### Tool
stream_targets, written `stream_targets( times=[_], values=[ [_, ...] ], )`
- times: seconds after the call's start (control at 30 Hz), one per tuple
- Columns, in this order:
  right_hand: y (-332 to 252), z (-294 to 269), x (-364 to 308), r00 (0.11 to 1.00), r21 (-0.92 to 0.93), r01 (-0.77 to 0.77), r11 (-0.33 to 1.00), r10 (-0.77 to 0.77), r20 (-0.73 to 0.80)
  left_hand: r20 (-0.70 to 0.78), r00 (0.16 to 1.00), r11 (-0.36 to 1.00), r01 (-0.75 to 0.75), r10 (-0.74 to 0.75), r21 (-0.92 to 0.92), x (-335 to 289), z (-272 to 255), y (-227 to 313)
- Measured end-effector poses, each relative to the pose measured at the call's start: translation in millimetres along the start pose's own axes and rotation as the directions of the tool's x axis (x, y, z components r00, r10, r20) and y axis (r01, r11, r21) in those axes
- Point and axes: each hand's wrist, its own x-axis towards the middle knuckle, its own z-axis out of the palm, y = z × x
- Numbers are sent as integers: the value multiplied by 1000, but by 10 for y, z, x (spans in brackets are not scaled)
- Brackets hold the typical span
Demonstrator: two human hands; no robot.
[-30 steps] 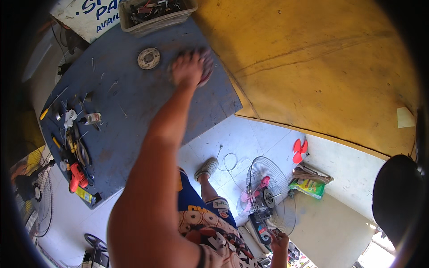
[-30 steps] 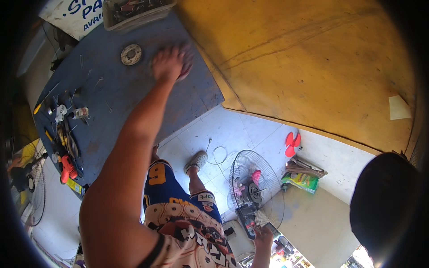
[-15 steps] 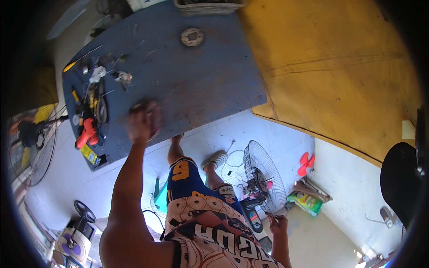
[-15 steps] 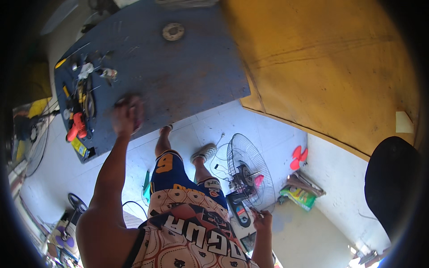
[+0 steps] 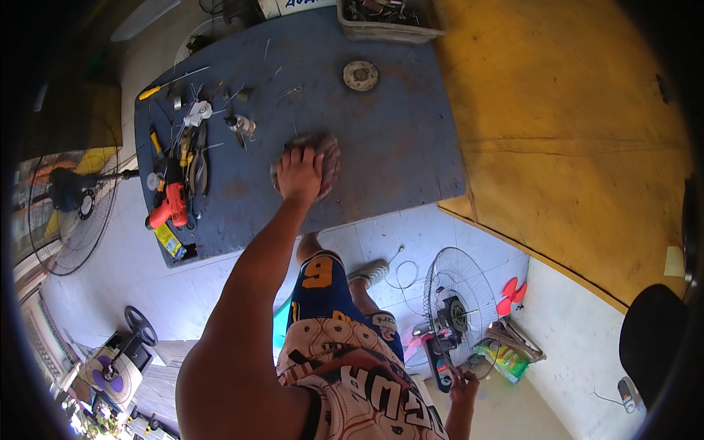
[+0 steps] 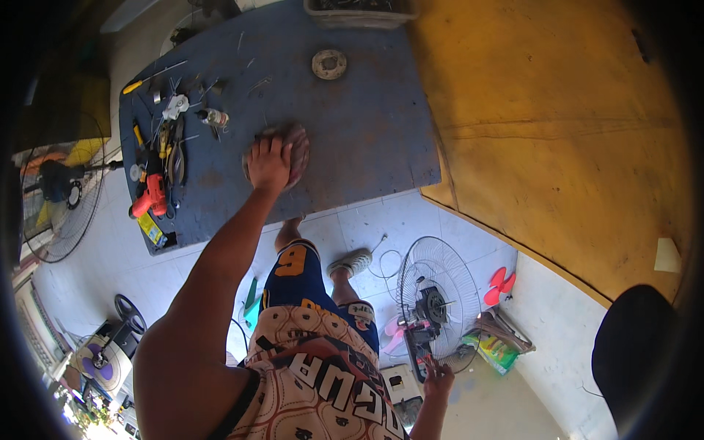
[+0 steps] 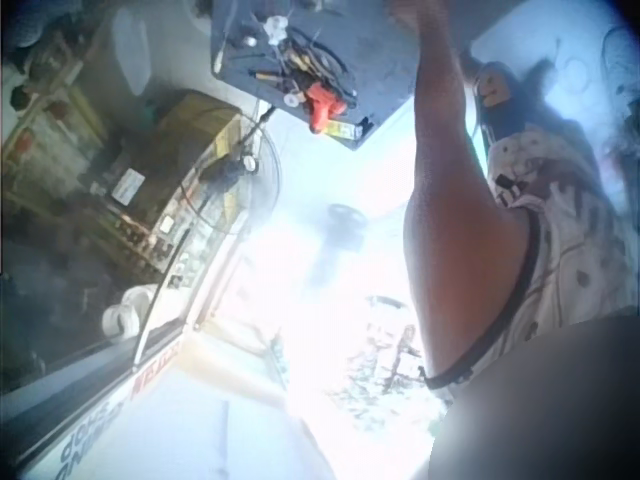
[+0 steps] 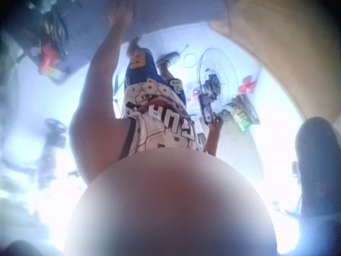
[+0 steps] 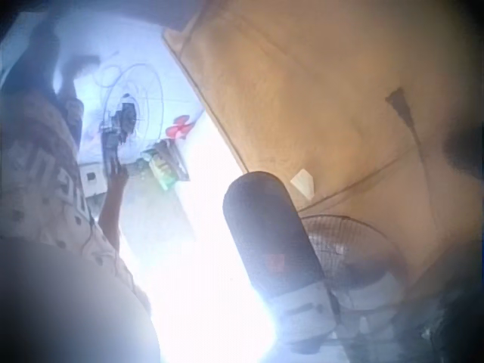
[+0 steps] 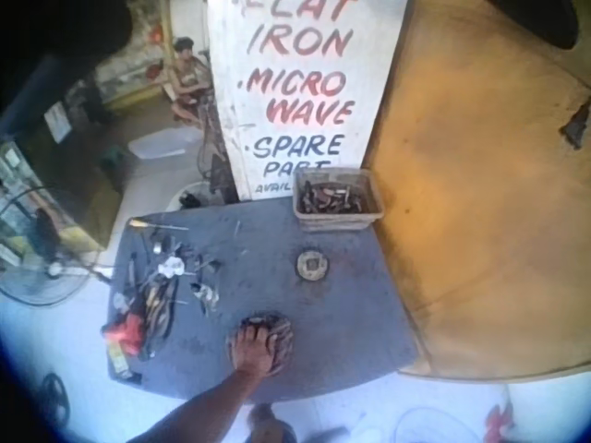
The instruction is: The person repairs two pedestal fans in a workshop. They first attach a purple fan blade to a fan head and test it. Then they move a second fan to a workbench, remove its blade, and use a power drill to work on the motor housing.
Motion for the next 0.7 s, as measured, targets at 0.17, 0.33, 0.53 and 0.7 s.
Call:
stream_targets(
  times=[0.17, 0.33, 0.53, 0.7],
  values=[
    [50, 78, -207, 973, 303, -136, 943, 185, -140, -156, 978, 990, 137, -142, -38, 1774, 241, -101],
    [277, 126, -431, 945, 336, -118, 935, 209, -250, -126, 983, 990, 140, -135, 33, 2938, 441, -302],
    [456, 154, -410, 935, 404, -224, 887, 312, -167, -215, 968, 989, 111, -129, -98, 2708, 376, -369],
    [334, 171, -252, 938, 323, -244, 914, 307, -163, -112, 971, 972, 220, -210, 84, 940, 131, 138]
  ],
)
